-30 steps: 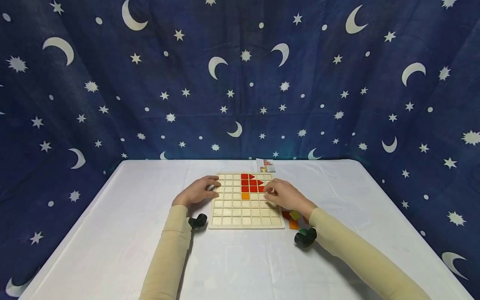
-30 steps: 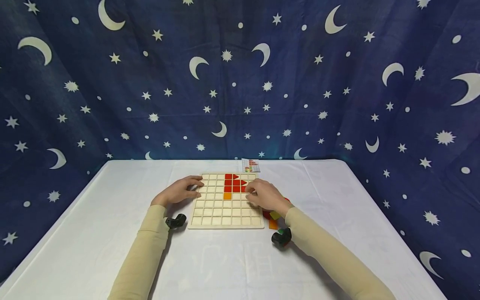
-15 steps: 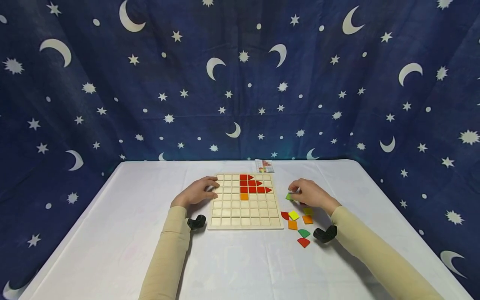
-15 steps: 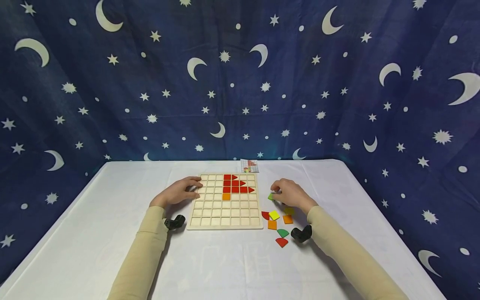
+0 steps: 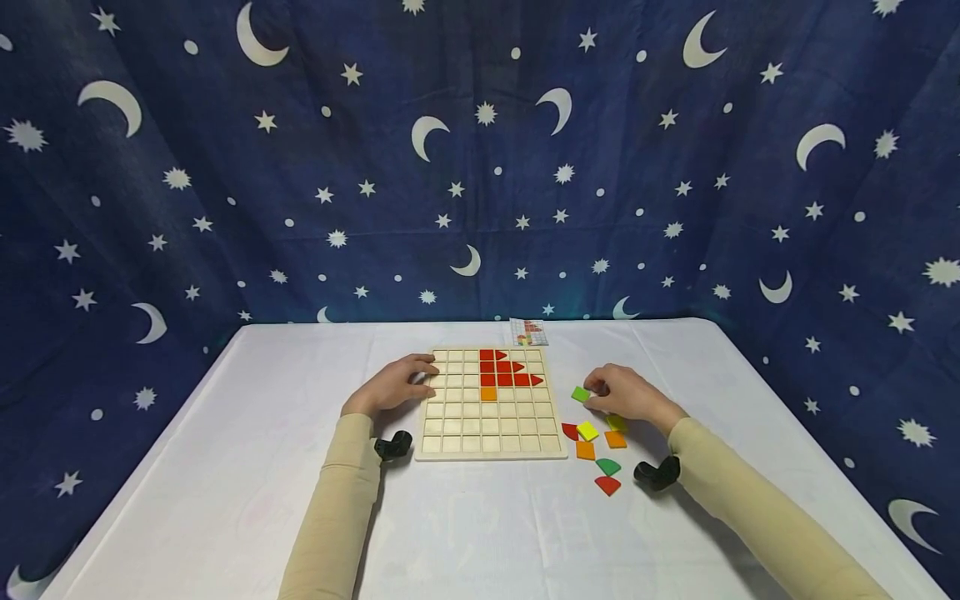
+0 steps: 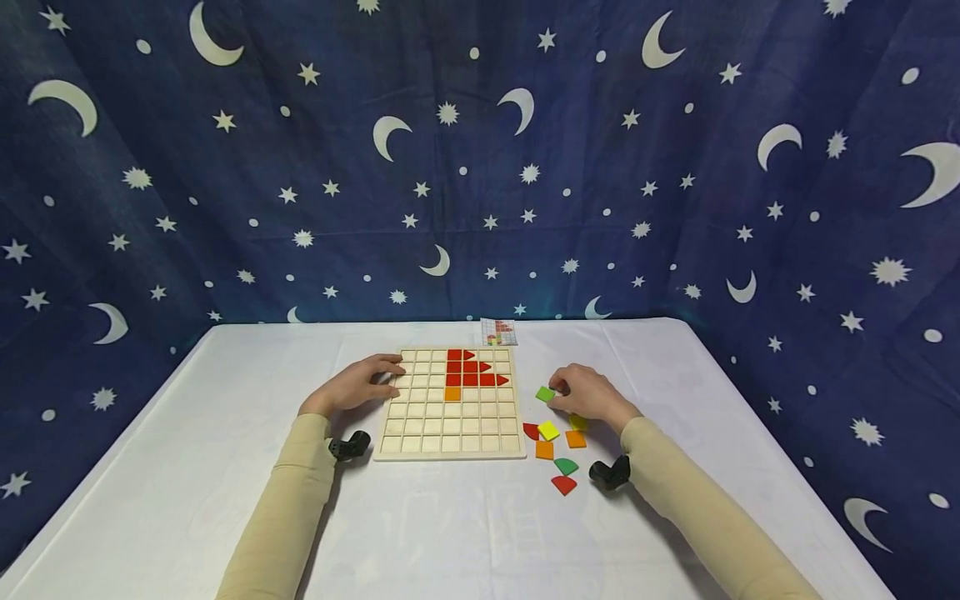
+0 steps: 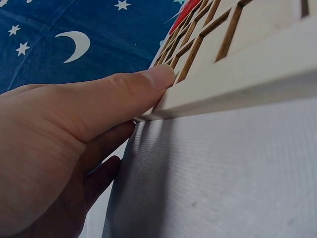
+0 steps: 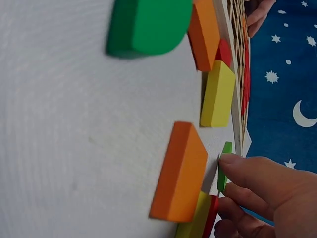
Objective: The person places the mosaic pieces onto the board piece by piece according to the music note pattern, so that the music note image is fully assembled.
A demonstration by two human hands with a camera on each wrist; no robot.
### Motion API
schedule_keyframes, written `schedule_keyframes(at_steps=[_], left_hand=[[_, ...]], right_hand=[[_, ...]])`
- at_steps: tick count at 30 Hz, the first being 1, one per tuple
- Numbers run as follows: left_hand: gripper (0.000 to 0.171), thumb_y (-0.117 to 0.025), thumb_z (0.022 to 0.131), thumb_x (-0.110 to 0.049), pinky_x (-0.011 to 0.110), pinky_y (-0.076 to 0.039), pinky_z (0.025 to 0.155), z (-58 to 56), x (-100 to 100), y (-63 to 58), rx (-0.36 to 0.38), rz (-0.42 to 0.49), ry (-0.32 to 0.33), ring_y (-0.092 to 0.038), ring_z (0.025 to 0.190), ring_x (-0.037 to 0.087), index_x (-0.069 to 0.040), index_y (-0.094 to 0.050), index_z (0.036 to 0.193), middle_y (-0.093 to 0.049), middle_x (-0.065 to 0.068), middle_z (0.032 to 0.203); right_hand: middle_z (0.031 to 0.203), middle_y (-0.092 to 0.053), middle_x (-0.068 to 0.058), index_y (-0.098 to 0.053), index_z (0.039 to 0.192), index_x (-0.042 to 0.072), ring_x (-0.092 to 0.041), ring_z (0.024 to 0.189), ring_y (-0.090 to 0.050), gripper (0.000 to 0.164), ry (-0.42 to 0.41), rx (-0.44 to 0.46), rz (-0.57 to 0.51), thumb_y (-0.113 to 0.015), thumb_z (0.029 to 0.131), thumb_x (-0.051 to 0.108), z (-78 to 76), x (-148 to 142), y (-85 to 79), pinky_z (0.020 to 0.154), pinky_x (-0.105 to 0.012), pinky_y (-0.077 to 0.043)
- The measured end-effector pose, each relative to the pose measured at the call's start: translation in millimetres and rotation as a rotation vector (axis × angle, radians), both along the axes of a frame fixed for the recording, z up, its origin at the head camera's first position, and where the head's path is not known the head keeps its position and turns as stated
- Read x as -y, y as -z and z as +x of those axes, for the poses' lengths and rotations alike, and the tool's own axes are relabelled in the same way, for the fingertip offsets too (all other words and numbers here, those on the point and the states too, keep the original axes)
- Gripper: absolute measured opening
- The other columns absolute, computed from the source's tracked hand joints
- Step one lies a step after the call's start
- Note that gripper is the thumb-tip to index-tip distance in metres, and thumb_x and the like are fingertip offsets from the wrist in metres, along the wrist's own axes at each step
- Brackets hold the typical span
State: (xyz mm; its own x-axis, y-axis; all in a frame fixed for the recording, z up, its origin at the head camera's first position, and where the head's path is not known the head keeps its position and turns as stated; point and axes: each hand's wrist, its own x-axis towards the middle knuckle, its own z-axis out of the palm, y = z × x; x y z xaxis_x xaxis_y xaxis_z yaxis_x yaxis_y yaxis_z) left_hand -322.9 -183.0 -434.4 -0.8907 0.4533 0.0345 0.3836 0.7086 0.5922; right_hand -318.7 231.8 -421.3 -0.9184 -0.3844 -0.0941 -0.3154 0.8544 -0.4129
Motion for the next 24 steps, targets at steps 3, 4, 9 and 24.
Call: schedule_keyframes(at_steps=[3, 4, 9, 24], left_hand=[[0.043, -0.071, 0.09, -0.018, 0.049, -0.03, 0.114, 0.6, 0.2, 0.4, -0.003, -0.001, 0.002, -0.034, 0.14, 0.037, 0.0, -0.062, 0.128, -0.043, 0.018, 0.148], [0.043, -0.071, 0.09, -0.018, 0.048, -0.029, 0.115, 1.0, 0.4, 0.4, 0.002, 0.001, -0.001, -0.034, 0.14, 0.036, 0.0, -0.062, 0.128, -0.043, 0.017, 0.149], [0.042, -0.07, 0.09, -0.018, 0.05, -0.03, 0.114, 2.6, 1.1, 0.4, -0.005, 0.001, 0.002, -0.034, 0.14, 0.037, 0.0, -0.062, 0.128, -0.043, 0.017, 0.148], [0.042, -0.071, 0.09, -0.019, 0.048, -0.03, 0.114, 1.0, 1.2, 1.6, -0.013, 0.001, 0.004, -0.035, 0.14, 0.036, -0.001, -0.062, 0.128, -0.043, 0.017, 0.148]], right_hand=[[0.093, -0.062, -0.004, -0.068, 0.112, 0.001, -0.02, 0.083, -0.053, 0.034, 0.009, -0.005, 0.009, -0.076, 0.085, 0.021, -0.1, 2.0, 1.4, 0.082, -0.038, -0.053], [0.093, -0.061, -0.003, -0.068, 0.112, 0.002, -0.02, 0.083, -0.053, 0.034, 0.021, -0.002, 0.01, -0.077, 0.085, 0.021, 0.1, 3.0, 1.7, 0.083, -0.037, -0.053], [0.091, -0.06, -0.004, -0.067, 0.111, 0.002, -0.02, 0.082, -0.052, 0.034, 0.028, 0.001, 0.012, -0.077, 0.085, 0.022, 0.0, 5.2, 1.8, 0.079, -0.035, -0.052], [0.092, -0.061, -0.003, -0.067, 0.111, 0.002, -0.02, 0.082, -0.053, 0.029, 0.03, -0.012, 0.006, -0.073, 0.088, 0.018, 0.9, 5.7, 3.7, 0.08, -0.036, -0.052]])
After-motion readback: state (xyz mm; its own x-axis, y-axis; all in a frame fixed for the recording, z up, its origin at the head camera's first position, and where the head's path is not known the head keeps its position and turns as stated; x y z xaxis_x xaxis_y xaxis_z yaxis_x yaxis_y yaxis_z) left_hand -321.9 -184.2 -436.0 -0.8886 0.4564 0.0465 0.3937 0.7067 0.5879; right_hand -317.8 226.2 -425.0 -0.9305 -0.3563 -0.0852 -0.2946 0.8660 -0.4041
